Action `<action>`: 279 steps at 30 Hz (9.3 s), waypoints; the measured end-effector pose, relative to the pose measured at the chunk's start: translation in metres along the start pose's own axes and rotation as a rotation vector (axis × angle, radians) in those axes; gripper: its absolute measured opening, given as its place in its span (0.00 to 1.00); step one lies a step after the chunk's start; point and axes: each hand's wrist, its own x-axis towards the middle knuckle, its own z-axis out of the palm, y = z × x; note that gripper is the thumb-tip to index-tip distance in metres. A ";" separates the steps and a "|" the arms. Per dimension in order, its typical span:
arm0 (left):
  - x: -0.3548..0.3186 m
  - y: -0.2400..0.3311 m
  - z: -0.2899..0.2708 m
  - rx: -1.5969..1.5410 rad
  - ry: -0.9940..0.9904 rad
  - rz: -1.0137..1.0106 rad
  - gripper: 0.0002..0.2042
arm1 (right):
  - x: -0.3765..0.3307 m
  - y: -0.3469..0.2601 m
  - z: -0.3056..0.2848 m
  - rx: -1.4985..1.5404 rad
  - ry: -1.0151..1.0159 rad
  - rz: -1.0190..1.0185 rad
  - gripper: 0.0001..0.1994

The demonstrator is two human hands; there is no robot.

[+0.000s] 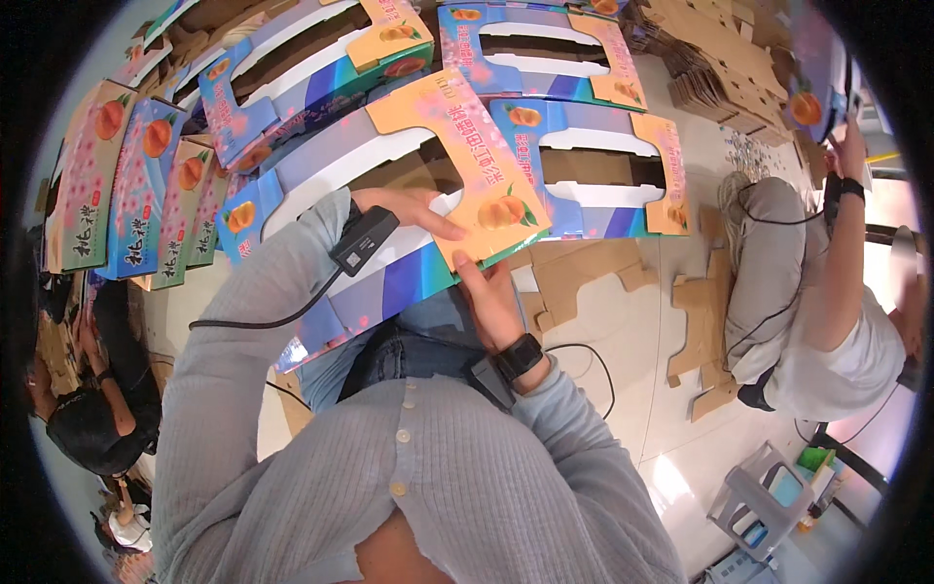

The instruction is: Assembling and folding cardboard boxes for peach packaging.

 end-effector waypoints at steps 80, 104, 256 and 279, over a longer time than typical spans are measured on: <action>-0.177 -0.030 0.023 0.424 1.063 0.363 0.24 | 0.319 -0.222 -0.211 -0.403 0.529 -0.344 0.43; -0.476 0.064 -0.055 0.844 1.617 -0.444 0.45 | 0.154 -0.123 -0.009 -0.386 -0.024 -0.366 0.29; -0.100 0.008 0.009 1.349 0.854 -0.005 0.52 | -0.026 -0.099 0.084 -1.560 -0.846 -0.778 0.36; -0.095 0.018 0.017 1.217 0.873 -0.124 0.48 | 0.106 -0.140 0.094 -1.753 -0.579 -0.964 0.18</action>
